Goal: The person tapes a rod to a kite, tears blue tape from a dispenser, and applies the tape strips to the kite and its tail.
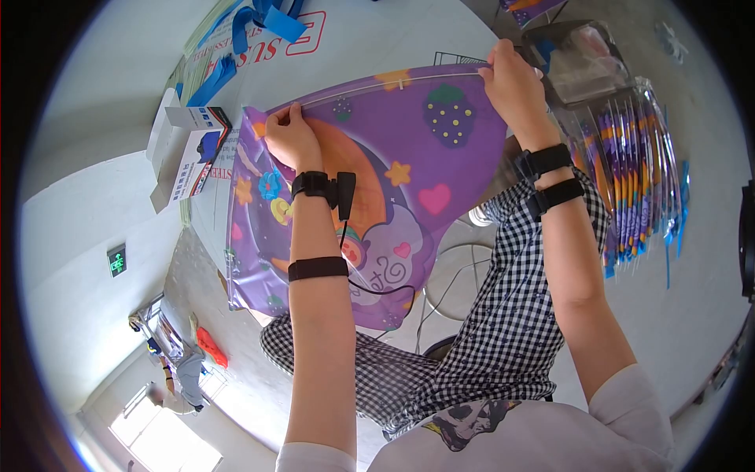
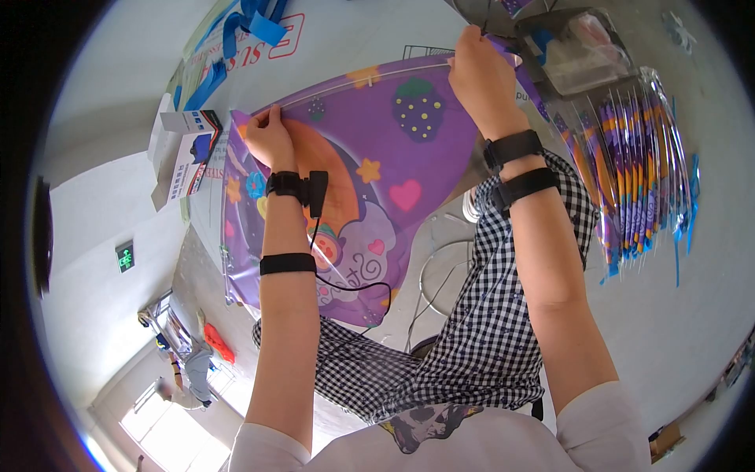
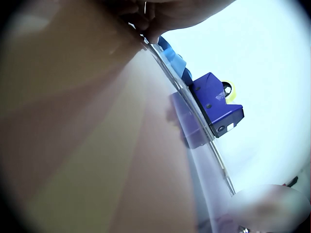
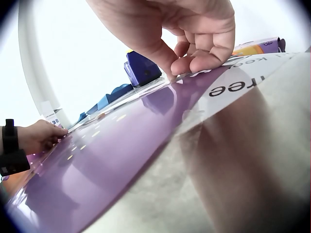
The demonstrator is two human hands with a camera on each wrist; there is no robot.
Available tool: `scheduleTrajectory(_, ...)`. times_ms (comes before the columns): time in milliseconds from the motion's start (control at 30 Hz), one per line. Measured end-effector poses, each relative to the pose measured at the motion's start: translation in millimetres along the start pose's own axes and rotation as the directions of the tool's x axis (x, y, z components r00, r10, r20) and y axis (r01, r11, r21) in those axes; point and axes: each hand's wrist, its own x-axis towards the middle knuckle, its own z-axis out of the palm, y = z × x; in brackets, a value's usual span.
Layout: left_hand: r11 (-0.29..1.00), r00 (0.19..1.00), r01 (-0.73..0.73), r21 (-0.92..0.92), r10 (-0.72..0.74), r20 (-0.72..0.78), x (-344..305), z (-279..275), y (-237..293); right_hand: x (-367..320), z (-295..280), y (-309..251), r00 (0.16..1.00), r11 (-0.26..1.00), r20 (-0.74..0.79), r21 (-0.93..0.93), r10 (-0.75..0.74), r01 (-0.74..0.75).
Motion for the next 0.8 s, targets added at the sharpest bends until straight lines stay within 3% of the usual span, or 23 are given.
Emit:
scheduleTrajectory(367, 0.999, 1.0, 0.023, 0.046, -0.022, -0.005, 1.0, 2.6, 4.5, 0.2, 0.0, 0.0, 1.0, 1.0, -0.009, -0.025, 0.005, -0.005)
scheduleTrajectory(467, 0.997, 0.996, 0.05, -0.059, -0.055, -0.072, 9.3, 8.1, -9.3, 0.4, -0.6, 1.2, 0.997, 0.997, -0.038, -0.051, -0.067, 0.065)
scheduleTrajectory(567, 0.989, 0.99, 0.136, 0.058, -0.137, 0.011, 19.9, 0.7, -1.9, 0.5, -4.7, -3.0, 1.0, 1.0, -0.001, -0.019, -0.02, 0.02)
scheduleTrajectory(667, 0.967, 0.964, 0.252, -0.036, -0.248, 0.096, 37.2, 7.6, -23.7, 0.0, -4.1, -3.0, 0.998, 0.999, -0.039, -0.018, -0.041, 0.04)
scheduleTrajectory(800, 0.982, 0.978, 0.189, 0.017, -0.19, 0.091, 38.9, 6.5, -25.4, 0.6, -3.2, -2.2, 0.999, 1.0, -0.041, -0.016, -0.028, 0.027)
